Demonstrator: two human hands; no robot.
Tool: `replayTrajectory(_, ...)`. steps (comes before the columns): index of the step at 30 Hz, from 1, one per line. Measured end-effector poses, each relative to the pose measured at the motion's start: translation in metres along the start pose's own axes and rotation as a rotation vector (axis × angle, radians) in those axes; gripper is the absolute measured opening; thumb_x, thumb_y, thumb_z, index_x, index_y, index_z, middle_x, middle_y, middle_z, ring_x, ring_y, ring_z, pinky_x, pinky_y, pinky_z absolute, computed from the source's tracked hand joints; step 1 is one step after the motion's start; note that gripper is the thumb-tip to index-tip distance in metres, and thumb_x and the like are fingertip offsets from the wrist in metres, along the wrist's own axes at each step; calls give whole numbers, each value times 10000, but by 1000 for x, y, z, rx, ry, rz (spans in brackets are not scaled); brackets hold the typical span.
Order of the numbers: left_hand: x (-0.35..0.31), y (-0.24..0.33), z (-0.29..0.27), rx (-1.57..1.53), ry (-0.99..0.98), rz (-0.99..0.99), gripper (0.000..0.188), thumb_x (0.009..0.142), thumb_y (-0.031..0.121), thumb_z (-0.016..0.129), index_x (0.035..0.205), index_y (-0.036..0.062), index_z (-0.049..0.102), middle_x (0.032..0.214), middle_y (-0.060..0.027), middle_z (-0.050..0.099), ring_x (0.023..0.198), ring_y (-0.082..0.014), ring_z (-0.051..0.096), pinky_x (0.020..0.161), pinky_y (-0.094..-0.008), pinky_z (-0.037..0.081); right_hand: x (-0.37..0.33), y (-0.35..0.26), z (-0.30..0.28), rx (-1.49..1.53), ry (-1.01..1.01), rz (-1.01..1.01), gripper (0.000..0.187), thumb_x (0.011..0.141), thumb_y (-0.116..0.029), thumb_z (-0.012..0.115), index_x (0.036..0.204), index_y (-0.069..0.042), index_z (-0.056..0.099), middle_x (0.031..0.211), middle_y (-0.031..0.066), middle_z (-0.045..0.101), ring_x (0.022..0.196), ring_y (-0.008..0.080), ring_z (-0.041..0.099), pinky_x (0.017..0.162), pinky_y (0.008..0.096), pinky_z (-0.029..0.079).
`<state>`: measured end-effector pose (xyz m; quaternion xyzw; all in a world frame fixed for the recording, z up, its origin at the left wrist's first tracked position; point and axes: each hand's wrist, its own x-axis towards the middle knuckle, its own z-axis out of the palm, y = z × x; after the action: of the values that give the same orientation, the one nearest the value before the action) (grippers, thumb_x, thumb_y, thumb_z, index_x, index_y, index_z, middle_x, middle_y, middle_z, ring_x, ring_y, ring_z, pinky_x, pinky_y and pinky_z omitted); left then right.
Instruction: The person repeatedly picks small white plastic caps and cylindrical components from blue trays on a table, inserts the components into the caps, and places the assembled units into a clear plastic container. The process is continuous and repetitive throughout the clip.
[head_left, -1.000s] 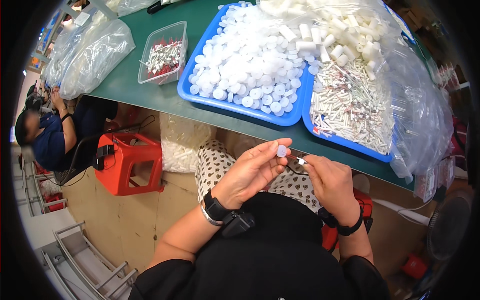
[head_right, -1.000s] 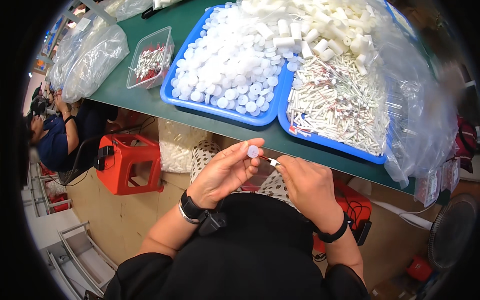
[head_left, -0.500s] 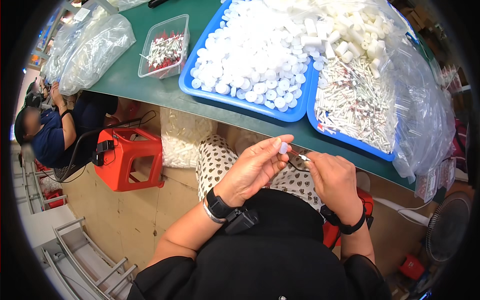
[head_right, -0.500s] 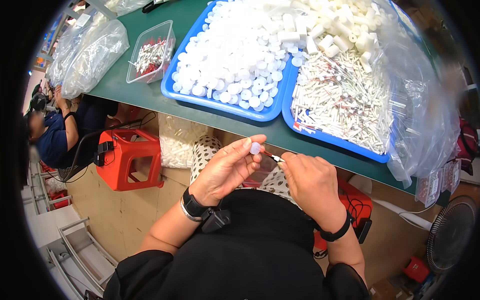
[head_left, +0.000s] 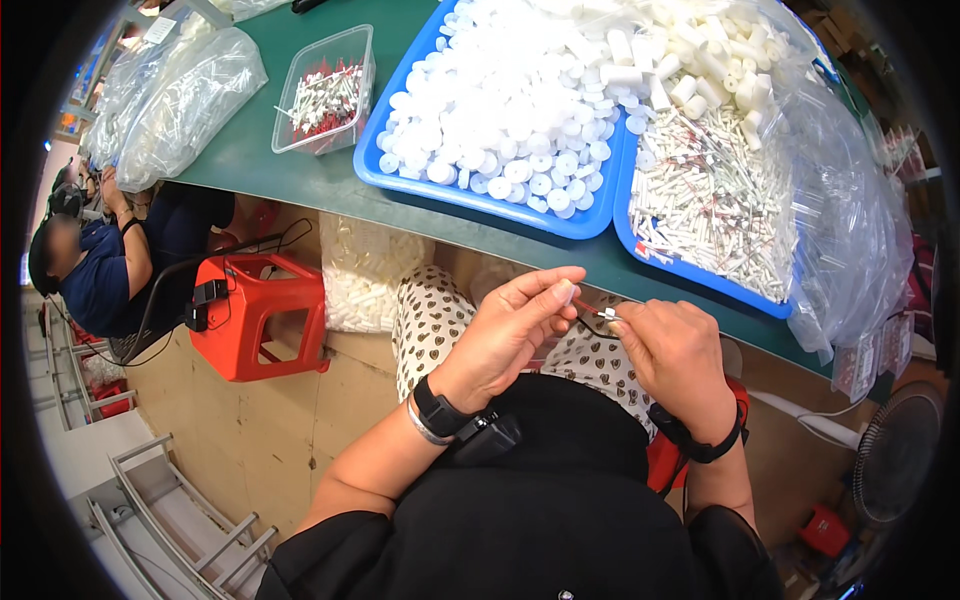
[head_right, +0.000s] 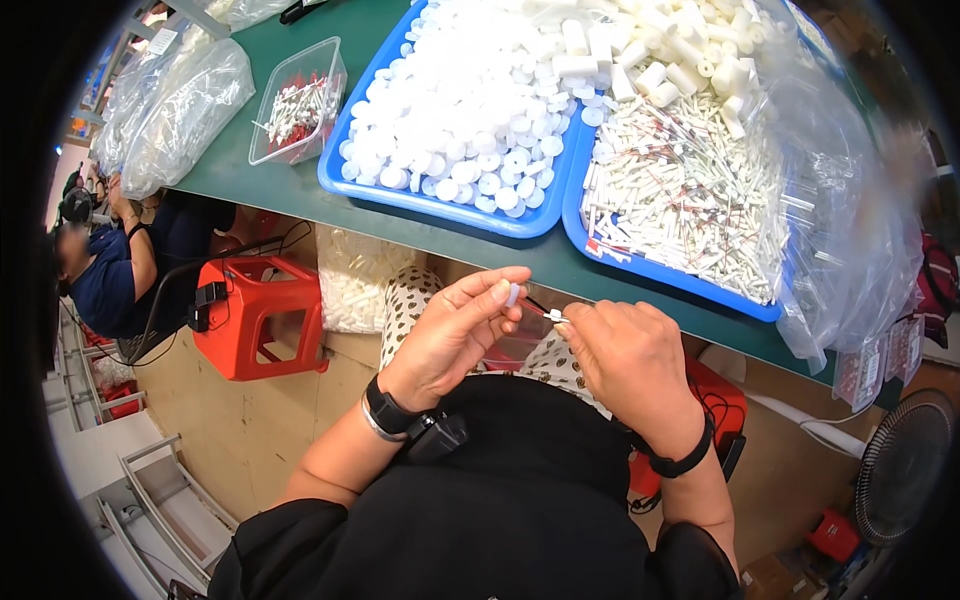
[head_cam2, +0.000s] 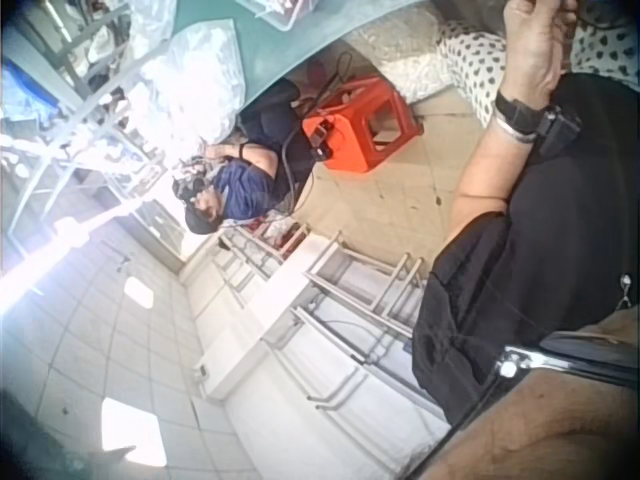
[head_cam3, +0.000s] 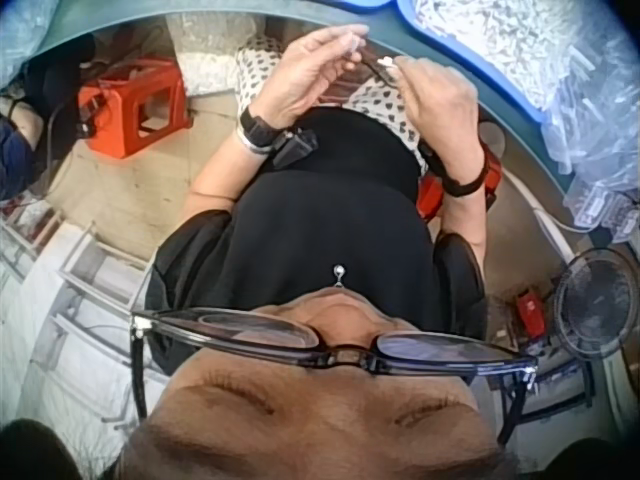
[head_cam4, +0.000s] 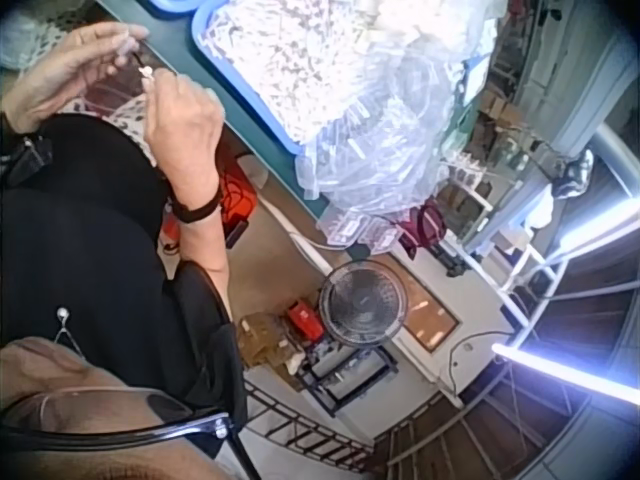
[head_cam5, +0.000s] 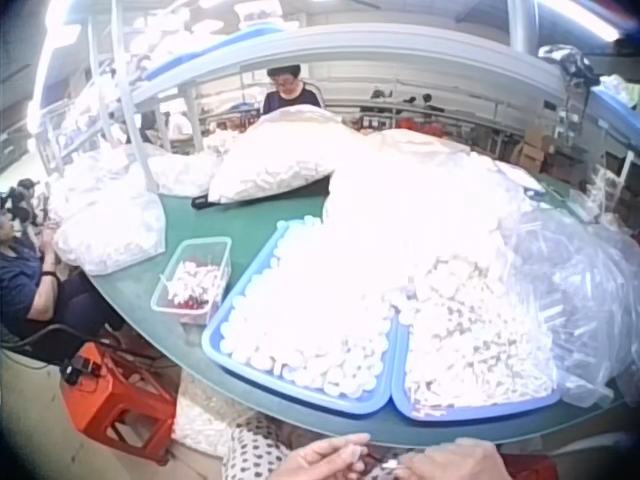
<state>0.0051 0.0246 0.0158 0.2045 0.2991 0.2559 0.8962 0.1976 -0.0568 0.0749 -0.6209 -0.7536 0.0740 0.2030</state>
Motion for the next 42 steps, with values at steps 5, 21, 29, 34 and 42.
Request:
replayTrajectory(5, -2, -1, 2, 200, 22, 20, 314, 973, 146, 631, 1253, 8, 609, 1034, -42, 660, 897, -82, 607, 812, -231, 505, 1, 1, -2, -8, 9, 4, 95, 848, -132, 707, 877, -66, 647, 651, 49, 556, 568, 238, 542, 547, 358, 399)
replayTrajectory(21, 0, -9, 1, 141, -10, -57, 340, 1017, 252, 561, 1253, 8, 581, 1040, -73, 683, 888, -105, 647, 798, -237, 538, 2, -2, 3, 145, 11, 20, 86, 863, -111, 688, 839, -61, 622, 678, 78, 602, 584, 266, 581, 548, 366, 419)
replayTrajectory(29, 1, -24, 3, -107, -23, -88, 307, 1000, 252, 589, 1208, 28, 616, 945, -23, 663, 821, -96, 613, 770, -245, 520, -3, -4, 25, 295, 50, 125, 53, 882, -74, 659, 858, -47, 620, 664, 94, 616, 576, 294, 591, 567, 375, 445)
replayTrajectory(34, 2, -32, 1, -97, -41, -77, 299, 999, 252, 591, 1201, 35, 621, 974, -13, 659, 836, -90, 608, 767, -259, 513, -6, -9, 34, 229, 116, 123, 48, 888, -52, 635, 848, -50, 609, 656, 107, 611, 559, 299, 585, 552, 385, 436)
replayTrajectory(42, 2, -29, 8, -77, -9, -80, 288, 1012, 270, 571, 1187, 48, 626, 933, 8, 635, 804, -75, 578, 760, -255, 494, -5, -1, 37, 211, 85, 69, 70, 902, -110, 639, 911, -45, 616, 670, 100, 620, 580, 302, 599, 556, 398, 446)
